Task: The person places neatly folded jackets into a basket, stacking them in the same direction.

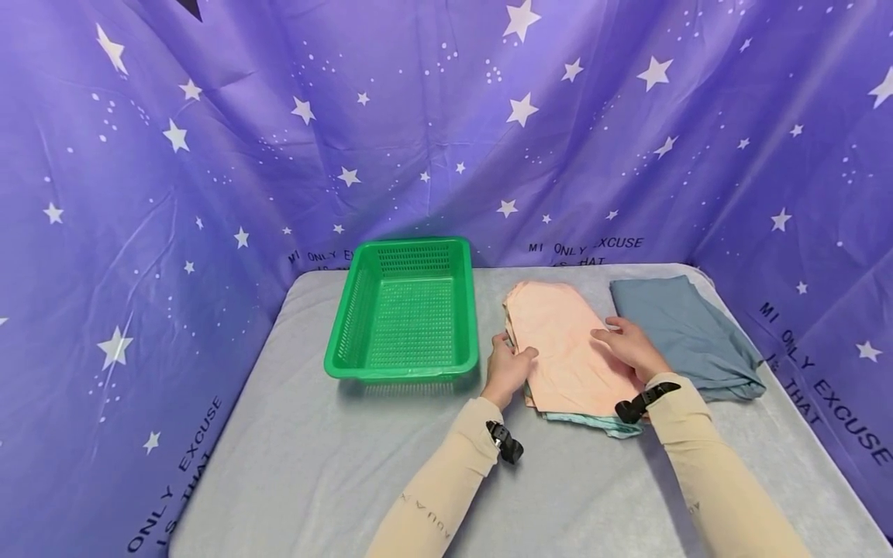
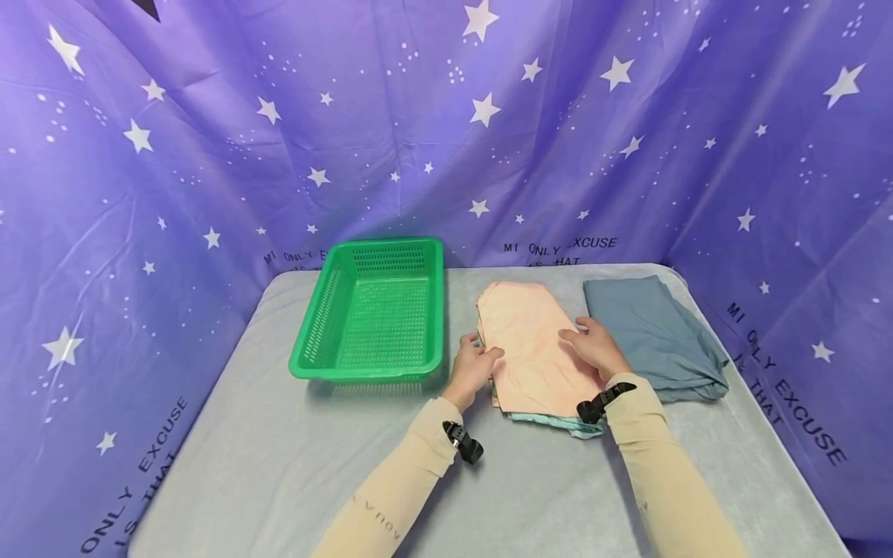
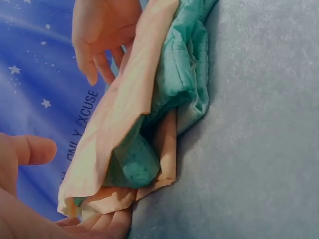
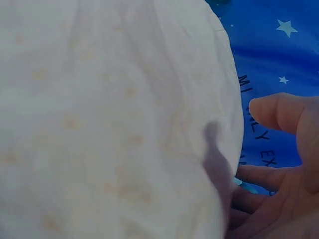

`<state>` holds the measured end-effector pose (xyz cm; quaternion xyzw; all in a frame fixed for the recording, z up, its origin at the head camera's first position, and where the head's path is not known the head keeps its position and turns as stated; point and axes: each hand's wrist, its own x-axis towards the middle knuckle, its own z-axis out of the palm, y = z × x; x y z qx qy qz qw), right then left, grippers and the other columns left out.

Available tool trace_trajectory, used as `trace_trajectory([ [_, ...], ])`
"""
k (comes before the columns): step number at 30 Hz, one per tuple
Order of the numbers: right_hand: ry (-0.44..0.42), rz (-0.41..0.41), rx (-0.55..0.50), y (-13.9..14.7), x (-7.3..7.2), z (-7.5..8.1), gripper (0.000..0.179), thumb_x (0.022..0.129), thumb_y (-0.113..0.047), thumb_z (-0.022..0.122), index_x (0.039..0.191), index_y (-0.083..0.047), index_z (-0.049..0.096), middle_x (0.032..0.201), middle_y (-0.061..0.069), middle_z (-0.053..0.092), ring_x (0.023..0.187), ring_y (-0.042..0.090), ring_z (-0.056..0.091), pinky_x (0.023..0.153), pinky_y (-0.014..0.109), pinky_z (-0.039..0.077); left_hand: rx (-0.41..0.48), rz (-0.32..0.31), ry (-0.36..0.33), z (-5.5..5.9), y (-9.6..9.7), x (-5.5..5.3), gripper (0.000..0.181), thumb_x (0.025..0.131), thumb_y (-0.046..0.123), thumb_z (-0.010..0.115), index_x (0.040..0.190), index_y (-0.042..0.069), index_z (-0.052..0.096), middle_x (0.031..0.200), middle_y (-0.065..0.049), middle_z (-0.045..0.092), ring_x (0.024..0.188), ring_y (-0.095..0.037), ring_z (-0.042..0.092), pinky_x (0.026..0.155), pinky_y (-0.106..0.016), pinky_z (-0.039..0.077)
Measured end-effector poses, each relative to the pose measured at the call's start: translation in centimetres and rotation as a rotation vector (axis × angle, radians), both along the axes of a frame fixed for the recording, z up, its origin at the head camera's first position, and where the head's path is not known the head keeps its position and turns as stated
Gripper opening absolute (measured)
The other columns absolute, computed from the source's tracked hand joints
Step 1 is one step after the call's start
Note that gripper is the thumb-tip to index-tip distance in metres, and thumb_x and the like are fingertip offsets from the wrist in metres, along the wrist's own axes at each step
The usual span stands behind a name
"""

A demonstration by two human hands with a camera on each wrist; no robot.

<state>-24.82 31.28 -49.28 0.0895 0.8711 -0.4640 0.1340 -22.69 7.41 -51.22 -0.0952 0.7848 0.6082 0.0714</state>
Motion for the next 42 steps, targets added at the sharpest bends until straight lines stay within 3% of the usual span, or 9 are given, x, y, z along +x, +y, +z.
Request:
trace_trajectory([
  [7, 0.0, -0.015, -0.005, -0.1, -0.3, -0.9, 0.079, 0.105, -0.039, 0.051, 0.159, 0.008, 0.017, 0.158, 0.035, 0.029, 0.133, 0.045, 0.046, 0.11, 0.053, 0.042, 0.072, 0.063, -0.042, -0.1, 0.7, -0.5, 0.069, 0.089, 0.021, 0.07, 0.148, 0.003, 0.04, 0.109, -0.011, 0.062, 0.092, -0.021, 0.066, 0.083, -0.038, 0.058],
  [13, -0.038, -0.009, -0.016, -0.1, -0.6, -1.3, 0.079, 0.105, -0.043, 0.05, 0.159, 0.006, 0.021, 0.151, 0.033, 0.04, 0.121, 0.041, 0.057, 0.099, 0.047, 0.05, 0.13, 0.08, -0.091, -0.3, 0.8, -0.8, 0.064, 0.089, 0.021, 0.07, 0.144, 0.001, 0.045, 0.119, -0.015, 0.066, 0.106, -0.024, 0.07, 0.093, -0.039, 0.058],
  [16, -0.053, -0.003, -0.018, -0.1, -0.8, -1.4, 0.079, 0.105, -0.044, 0.049, 0.158, 0.007, 0.022, 0.148, 0.033, 0.043, 0.117, 0.039, 0.06, 0.095, 0.043, 0.052, 0.164, 0.071, -0.105, -0.5, 0.8, -0.9, 0.059, 0.089, 0.02, 0.071, 0.141, 0.001, 0.048, 0.12, -0.014, 0.066, 0.105, -0.022, 0.069, 0.092, -0.037, 0.058],
  [19, -0.054, 0.009, -0.014, -0.1, -0.8, -1.4, 0.078, 0.105, -0.044, 0.049, 0.157, 0.008, 0.024, 0.144, 0.033, 0.047, 0.112, 0.035, 0.062, 0.09, 0.038, 0.053, 0.195, 0.064, -0.113, -0.6, 0.9, -0.9, 0.053, 0.089, 0.019, 0.071, 0.135, 0.001, 0.051, 0.114, -0.011, 0.067, 0.098, -0.018, 0.069, 0.087, -0.034, 0.059],
  [21, -0.064, 0.015, -0.014, -0.2, -0.7, -1.4, 0.083, 0.104, -0.045, 0.049, 0.158, 0.01, 0.018, 0.151, 0.034, 0.041, 0.122, 0.039, 0.057, 0.098, 0.044, 0.052, 0.212, 0.064, -0.119, -0.6, 1.0, -0.9, 0.046, 0.088, 0.018, 0.07, 0.128, 0.001, 0.055, 0.107, -0.008, 0.068, 0.091, -0.016, 0.068, 0.081, -0.031, 0.058],
  [26, -0.053, 0.013, -0.013, -0.3, -0.6, -2.0, 0.079, 0.105, -0.045, 0.049, 0.157, 0.009, 0.024, 0.151, 0.034, 0.043, 0.127, 0.041, 0.055, 0.103, 0.047, 0.05, 0.245, 0.048, -0.137, -0.6, 1.1, -0.9, 0.017, 0.088, 0.016, 0.069, 0.099, 0.004, 0.065, 0.085, -0.003, 0.07, 0.071, -0.01, 0.065, 0.064, -0.023, 0.053],
  [29, -0.041, 0.006, -0.017, -0.3, -0.5, -2.2, 0.071, 0.106, -0.043, 0.049, 0.153, 0.008, 0.034, 0.141, 0.03, 0.053, 0.114, 0.034, 0.062, 0.091, 0.036, 0.052, 0.28, 0.026, -0.148, -0.6, 1.0, -1.0, 0.011, 0.087, 0.016, 0.067, 0.092, 0.006, 0.067, 0.08, -0.002, 0.071, 0.067, -0.008, 0.063, 0.062, -0.021, 0.052],
  [34, -0.091, -0.01, -0.064, -0.5, -0.5, -2.0, 0.068, 0.107, -0.04, 0.048, 0.154, 0.006, 0.032, 0.136, 0.023, 0.056, 0.108, 0.024, 0.062, 0.087, 0.031, 0.051, 0.316, 0.0, -0.171, -0.6, 1.0, -1.0, 0.017, 0.087, 0.017, 0.068, 0.098, 0.005, 0.066, 0.089, -0.004, 0.072, 0.075, -0.01, 0.064, 0.071, -0.022, 0.053],
  [42, -0.102, -0.036, -0.14, -0.6, -0.4, -1.6, 0.059, 0.107, -0.033, 0.05, 0.15, 0.006, 0.037, 0.099, -0.001, 0.069, 0.08, 0.009, 0.066, 0.075, 0.03, 0.056, 0.279, 0.007, -0.145, -0.4, 1.2, -1.0, 0.042, 0.086, 0.017, 0.072, 0.124, 0.005, 0.06, 0.112, -0.01, 0.065, 0.097, -0.02, 0.066, 0.09, -0.036, 0.055],
])
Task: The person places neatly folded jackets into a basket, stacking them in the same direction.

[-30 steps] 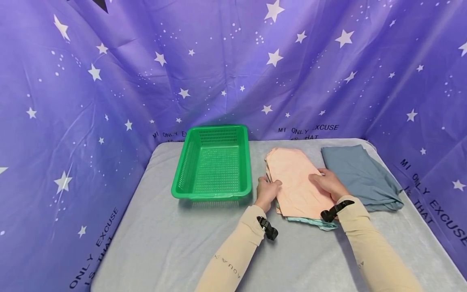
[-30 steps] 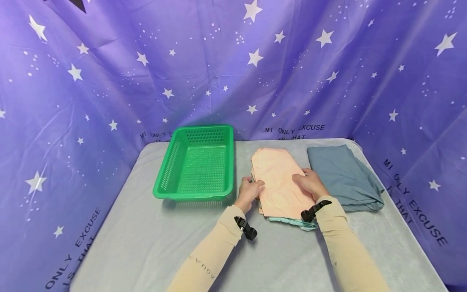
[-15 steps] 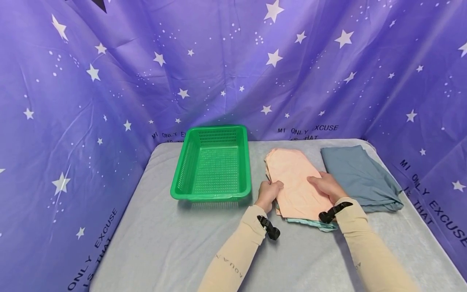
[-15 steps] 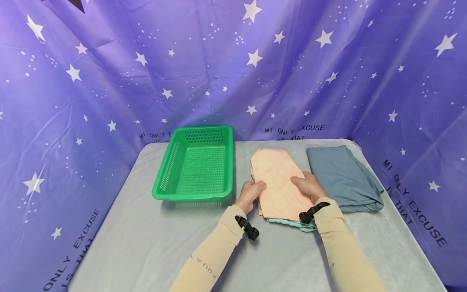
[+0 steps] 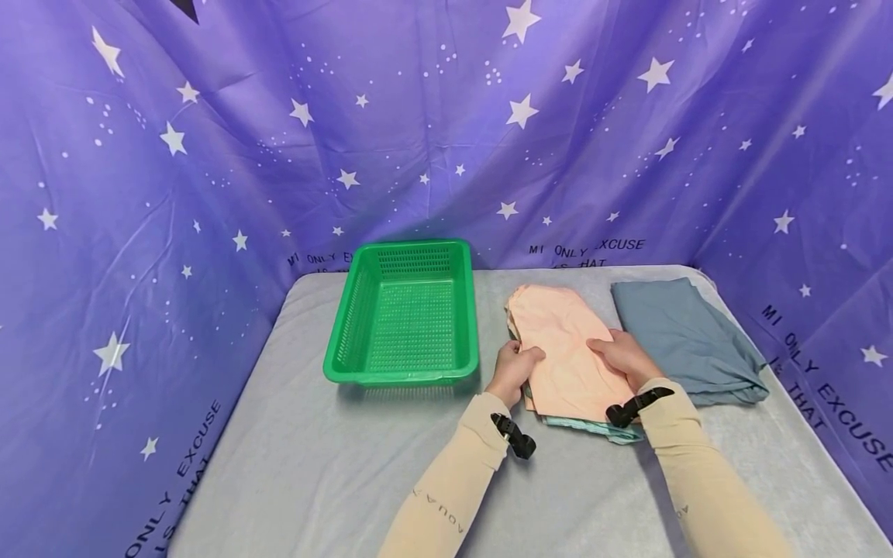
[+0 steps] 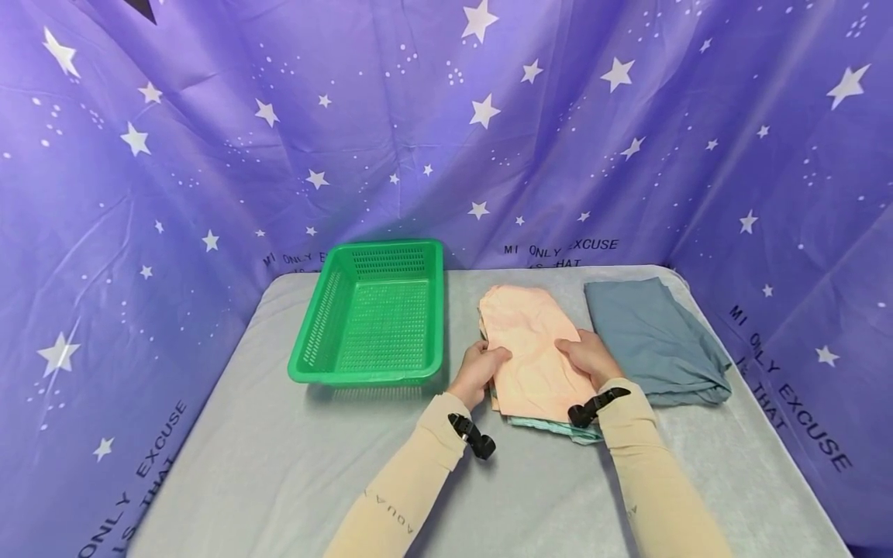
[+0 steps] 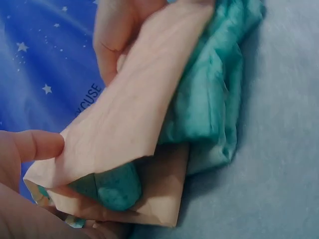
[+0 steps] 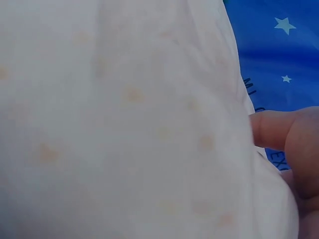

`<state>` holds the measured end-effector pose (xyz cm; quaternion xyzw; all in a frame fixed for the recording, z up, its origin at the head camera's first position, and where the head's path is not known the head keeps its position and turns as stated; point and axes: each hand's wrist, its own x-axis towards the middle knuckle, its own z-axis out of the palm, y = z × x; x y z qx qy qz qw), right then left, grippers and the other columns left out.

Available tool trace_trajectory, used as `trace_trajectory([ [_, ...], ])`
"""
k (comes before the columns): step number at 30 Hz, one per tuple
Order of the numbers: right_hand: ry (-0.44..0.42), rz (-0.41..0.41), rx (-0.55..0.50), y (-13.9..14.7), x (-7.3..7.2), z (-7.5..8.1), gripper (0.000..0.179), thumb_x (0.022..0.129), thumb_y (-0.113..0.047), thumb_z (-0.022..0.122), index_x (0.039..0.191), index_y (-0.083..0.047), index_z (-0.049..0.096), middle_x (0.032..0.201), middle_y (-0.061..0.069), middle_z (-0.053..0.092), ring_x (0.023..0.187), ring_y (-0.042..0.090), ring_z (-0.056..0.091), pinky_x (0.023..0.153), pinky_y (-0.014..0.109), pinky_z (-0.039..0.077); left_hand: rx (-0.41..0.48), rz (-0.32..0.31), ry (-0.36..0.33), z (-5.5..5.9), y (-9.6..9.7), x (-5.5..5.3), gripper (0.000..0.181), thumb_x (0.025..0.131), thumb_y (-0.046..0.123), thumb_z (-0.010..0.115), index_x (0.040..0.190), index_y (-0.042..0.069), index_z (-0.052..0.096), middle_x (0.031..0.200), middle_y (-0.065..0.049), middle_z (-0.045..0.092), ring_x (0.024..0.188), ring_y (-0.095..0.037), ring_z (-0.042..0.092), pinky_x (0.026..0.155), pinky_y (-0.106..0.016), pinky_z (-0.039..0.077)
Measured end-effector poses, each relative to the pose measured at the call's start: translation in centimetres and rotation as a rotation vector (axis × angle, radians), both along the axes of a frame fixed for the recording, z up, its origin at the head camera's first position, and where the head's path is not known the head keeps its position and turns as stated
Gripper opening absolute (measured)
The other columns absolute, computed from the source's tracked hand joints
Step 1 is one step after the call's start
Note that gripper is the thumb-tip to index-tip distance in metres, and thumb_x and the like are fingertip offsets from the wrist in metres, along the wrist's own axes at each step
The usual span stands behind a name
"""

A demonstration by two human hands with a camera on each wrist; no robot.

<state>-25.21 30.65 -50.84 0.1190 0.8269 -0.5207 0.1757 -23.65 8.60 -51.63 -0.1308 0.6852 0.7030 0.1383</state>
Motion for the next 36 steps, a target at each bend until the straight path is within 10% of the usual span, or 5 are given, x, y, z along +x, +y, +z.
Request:
trace_trajectory([
  [15, 0.05, -0.01, -0.019, -0.5, 0.5, 0.6, 0.062, 0.108, -0.032, 0.05, 0.156, 0.002, 0.03, 0.113, 0.006, 0.067, 0.086, 0.01, 0.068, 0.078, 0.03, 0.058, -0.077, -0.017, 0.087, 0.2, 0.1, 0.0, 0.051, 0.091, 0.037, 0.077, 0.132, 0.017, 0.054, 0.121, -0.006, 0.061, 0.107, -0.02, 0.061, 0.101, -0.042, 0.051],
  [25, 0.1, -0.064, -0.041, -0.8, 1.3, 1.1, 0.062, 0.108, -0.03, 0.05, 0.156, 0.004, 0.029, 0.12, 0.014, 0.061, 0.084, 0.009, 0.066, 0.075, 0.029, 0.058, 0.024, -0.012, 0.094, 0.8, 0.2, 0.1, 0.039, 0.092, 0.029, 0.077, 0.12, 0.019, 0.051, 0.108, -0.005, 0.062, 0.086, -0.018, 0.065, 0.077, -0.036, 0.055],
  [36, 0.107, -0.107, -0.118, -1.3, 2.0, 2.7, 0.067, 0.108, -0.032, 0.052, 0.16, -0.001, 0.024, 0.107, 0.002, 0.062, 0.08, 0.007, 0.067, 0.073, 0.029, 0.059, 0.15, 0.076, 0.093, 2.5, 0.5, 0.5, 0.049, 0.091, 0.028, 0.076, 0.13, 0.015, 0.05, 0.115, -0.008, 0.062, 0.096, -0.019, 0.066, 0.087, -0.037, 0.055],
])
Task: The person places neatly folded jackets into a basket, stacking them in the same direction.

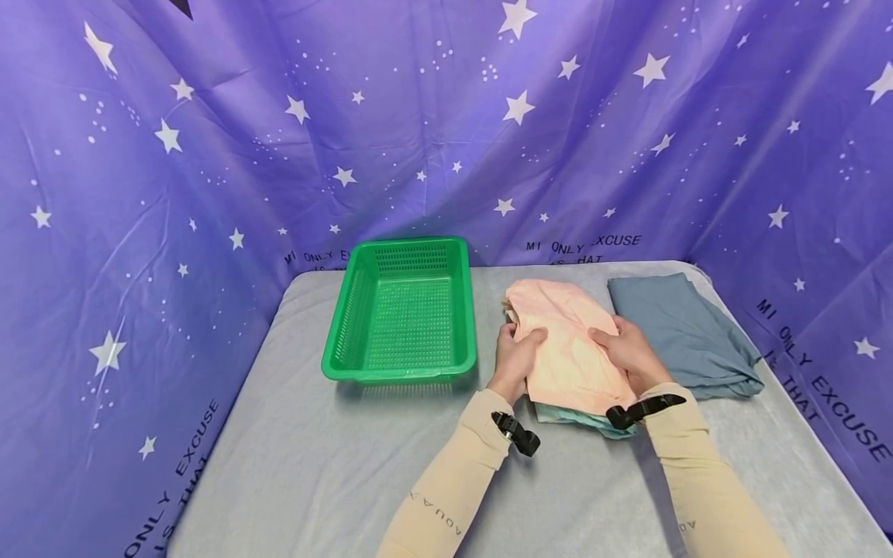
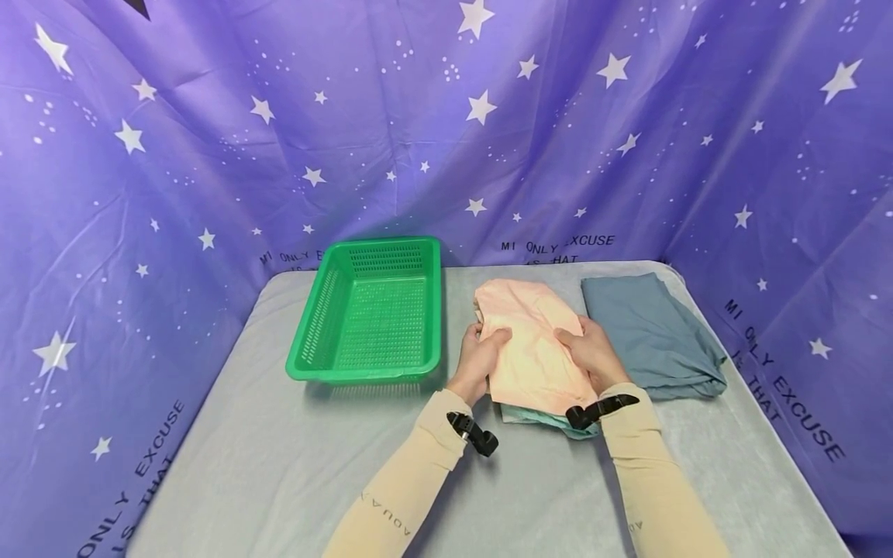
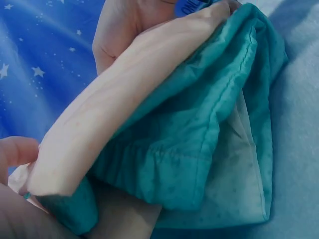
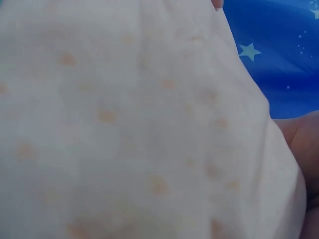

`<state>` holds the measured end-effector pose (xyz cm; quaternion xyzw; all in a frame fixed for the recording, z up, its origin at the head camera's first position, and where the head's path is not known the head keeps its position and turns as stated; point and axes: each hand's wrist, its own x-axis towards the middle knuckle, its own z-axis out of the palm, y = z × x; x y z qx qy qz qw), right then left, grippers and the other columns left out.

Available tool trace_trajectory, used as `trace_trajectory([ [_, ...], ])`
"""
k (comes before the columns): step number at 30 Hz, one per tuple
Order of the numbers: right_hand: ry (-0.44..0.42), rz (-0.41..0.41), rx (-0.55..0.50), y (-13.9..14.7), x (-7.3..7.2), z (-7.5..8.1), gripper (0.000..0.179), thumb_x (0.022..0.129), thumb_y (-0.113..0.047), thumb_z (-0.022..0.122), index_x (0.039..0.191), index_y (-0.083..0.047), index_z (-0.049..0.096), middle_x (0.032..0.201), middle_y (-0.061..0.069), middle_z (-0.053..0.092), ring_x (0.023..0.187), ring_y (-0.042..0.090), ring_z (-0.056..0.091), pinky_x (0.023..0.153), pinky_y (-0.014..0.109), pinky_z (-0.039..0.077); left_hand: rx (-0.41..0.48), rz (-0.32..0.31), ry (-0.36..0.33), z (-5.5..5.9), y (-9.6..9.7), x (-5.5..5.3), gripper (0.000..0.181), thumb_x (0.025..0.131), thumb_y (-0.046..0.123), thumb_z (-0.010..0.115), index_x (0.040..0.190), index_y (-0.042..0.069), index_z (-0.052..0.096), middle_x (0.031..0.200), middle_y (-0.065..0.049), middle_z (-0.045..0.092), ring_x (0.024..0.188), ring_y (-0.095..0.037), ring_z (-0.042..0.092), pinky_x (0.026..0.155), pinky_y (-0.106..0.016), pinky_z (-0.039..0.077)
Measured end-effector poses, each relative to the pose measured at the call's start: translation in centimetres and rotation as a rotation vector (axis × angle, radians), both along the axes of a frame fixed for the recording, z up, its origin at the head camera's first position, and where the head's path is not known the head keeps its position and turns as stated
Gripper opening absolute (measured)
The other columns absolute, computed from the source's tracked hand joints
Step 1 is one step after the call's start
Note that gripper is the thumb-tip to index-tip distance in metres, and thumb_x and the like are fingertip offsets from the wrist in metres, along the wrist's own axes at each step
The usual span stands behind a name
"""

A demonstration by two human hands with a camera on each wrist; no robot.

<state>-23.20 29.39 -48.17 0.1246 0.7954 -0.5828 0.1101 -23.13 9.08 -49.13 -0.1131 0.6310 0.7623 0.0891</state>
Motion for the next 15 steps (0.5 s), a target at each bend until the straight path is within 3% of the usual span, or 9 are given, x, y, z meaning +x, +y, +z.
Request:
trace_trajectory([
  [5, 0.029, -0.002, 0.004, -0.3, 0.3, 0.8, 0.066, 0.107, -0.031, 0.052, 0.16, -0.002, 0.024, 0.115, 0.007, 0.058, 0.081, 0.006, 0.066, 0.074, 0.027, 0.058, 0.033, 0.009, 0.03, 0.7, -0.2, 0.2, 0.049, 0.094, 0.036, 0.073, 0.132, 0.014, 0.05, 0.112, -0.007, 0.064, 0.094, -0.018, 0.066, 0.087, -0.037, 0.055],
  [15, 0.129, 0.019, 0.028, -0.9, 0.6, 2.3, 0.061, 0.106, -0.027, 0.056, 0.154, 0.004, 0.034, 0.115, 0.005, 0.057, 0.083, 0.001, 0.06, 0.075, 0.021, 0.054, 0.034, 0.017, 0.086, 2.3, -1.0, 0.0, 0.038, 0.095, 0.039, 0.068, 0.118, 0.013, 0.053, 0.103, -0.004, 0.061, 0.087, -0.016, 0.059, 0.077, -0.03, 0.048],
])
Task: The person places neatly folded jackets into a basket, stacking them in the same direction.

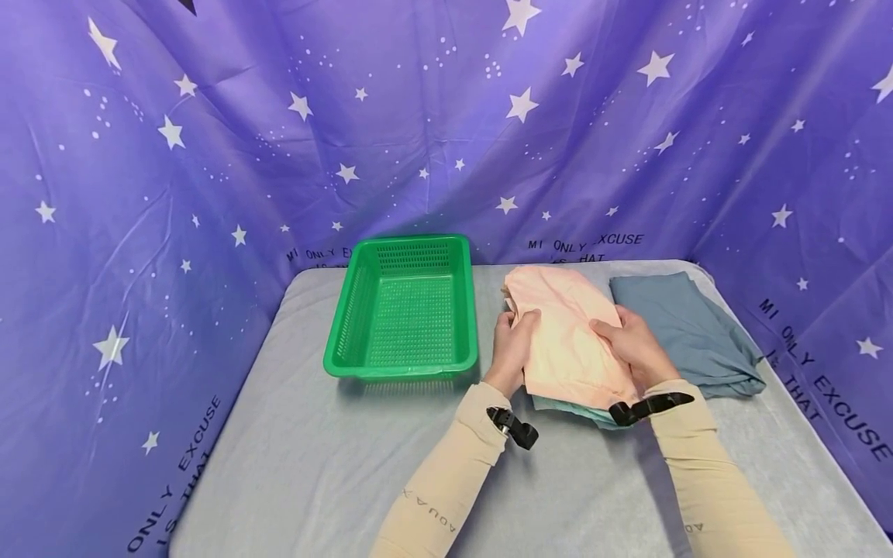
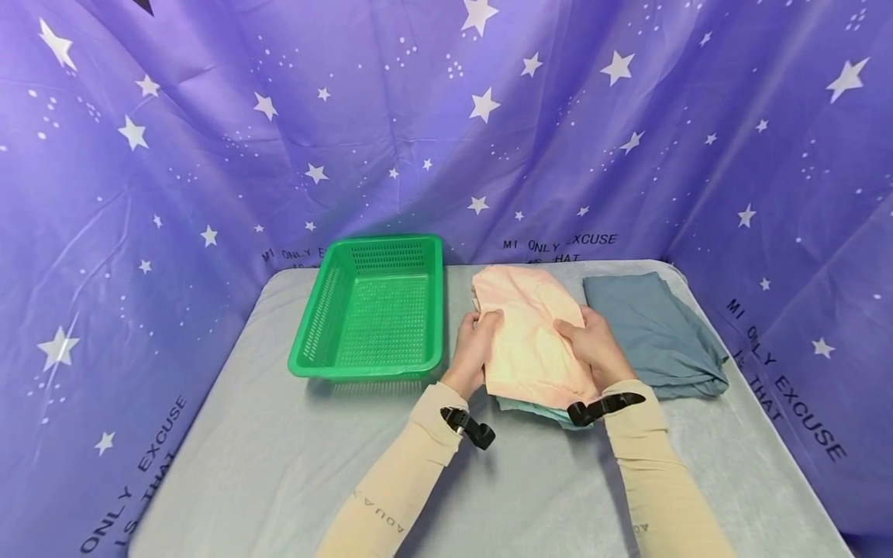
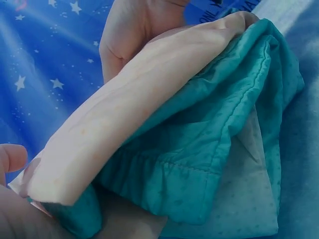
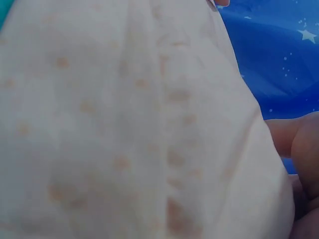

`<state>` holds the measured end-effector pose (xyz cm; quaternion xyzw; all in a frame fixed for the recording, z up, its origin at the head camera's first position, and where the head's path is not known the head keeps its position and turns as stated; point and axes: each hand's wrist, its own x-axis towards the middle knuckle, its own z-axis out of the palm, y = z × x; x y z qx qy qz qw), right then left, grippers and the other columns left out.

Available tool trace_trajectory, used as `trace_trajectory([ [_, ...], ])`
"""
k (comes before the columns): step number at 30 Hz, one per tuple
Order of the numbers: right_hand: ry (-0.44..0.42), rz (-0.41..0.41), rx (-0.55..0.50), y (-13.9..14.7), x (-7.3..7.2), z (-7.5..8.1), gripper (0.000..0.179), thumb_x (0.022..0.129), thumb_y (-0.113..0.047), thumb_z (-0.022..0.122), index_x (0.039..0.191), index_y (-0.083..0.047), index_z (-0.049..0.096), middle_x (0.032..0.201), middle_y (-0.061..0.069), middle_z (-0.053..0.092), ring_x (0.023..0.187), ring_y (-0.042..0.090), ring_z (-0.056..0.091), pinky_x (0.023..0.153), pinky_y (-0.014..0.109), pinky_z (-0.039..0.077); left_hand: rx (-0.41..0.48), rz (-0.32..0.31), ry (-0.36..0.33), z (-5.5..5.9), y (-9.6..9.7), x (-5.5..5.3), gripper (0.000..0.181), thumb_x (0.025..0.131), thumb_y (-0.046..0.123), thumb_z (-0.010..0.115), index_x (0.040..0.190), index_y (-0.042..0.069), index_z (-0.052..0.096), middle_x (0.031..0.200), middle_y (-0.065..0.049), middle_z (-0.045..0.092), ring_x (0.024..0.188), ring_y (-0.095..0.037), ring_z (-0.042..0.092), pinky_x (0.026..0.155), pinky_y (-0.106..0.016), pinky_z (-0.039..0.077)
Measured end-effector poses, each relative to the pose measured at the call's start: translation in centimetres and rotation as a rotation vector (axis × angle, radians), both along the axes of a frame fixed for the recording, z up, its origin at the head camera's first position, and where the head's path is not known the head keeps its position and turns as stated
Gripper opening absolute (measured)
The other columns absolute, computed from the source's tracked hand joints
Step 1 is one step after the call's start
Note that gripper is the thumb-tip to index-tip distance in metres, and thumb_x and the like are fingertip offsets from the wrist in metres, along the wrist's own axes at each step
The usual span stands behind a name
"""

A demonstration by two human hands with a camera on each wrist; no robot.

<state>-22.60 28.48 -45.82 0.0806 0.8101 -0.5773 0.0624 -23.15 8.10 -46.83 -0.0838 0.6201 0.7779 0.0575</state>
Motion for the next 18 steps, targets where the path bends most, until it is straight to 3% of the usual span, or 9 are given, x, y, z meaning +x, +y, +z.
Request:
trace_trajectory([
  [8, 0.043, 0.034, -0.041, -0.6, 0.2, 1.7, 0.059, 0.106, -0.024, 0.055, 0.151, 0.007, 0.033, 0.102, -0.007, 0.058, 0.081, 0.0, 0.062, 0.073, 0.021, 0.056, 0.018, -0.051, 0.033, 2.0, -1.1, -0.3, 0.033, 0.092, 0.027, 0.069, 0.118, 0.013, 0.053, 0.103, -0.005, 0.063, 0.085, -0.016, 0.062, 0.073, -0.03, 0.051],
  [18, 0.058, 0.057, -0.098, -1.4, 0.1, 3.8, 0.057, 0.105, -0.021, 0.056, 0.149, 0.008, 0.035, 0.093, -0.015, 0.062, 0.079, 0.0, 0.065, 0.072, 0.021, 0.057, 0.008, -0.118, 0.024, 4.2, -3.0, -0.9, 0.037, 0.09, 0.021, 0.069, 0.123, 0.013, 0.054, 0.102, -0.006, 0.064, 0.08, -0.018, 0.063, 0.066, -0.034, 0.054],
])
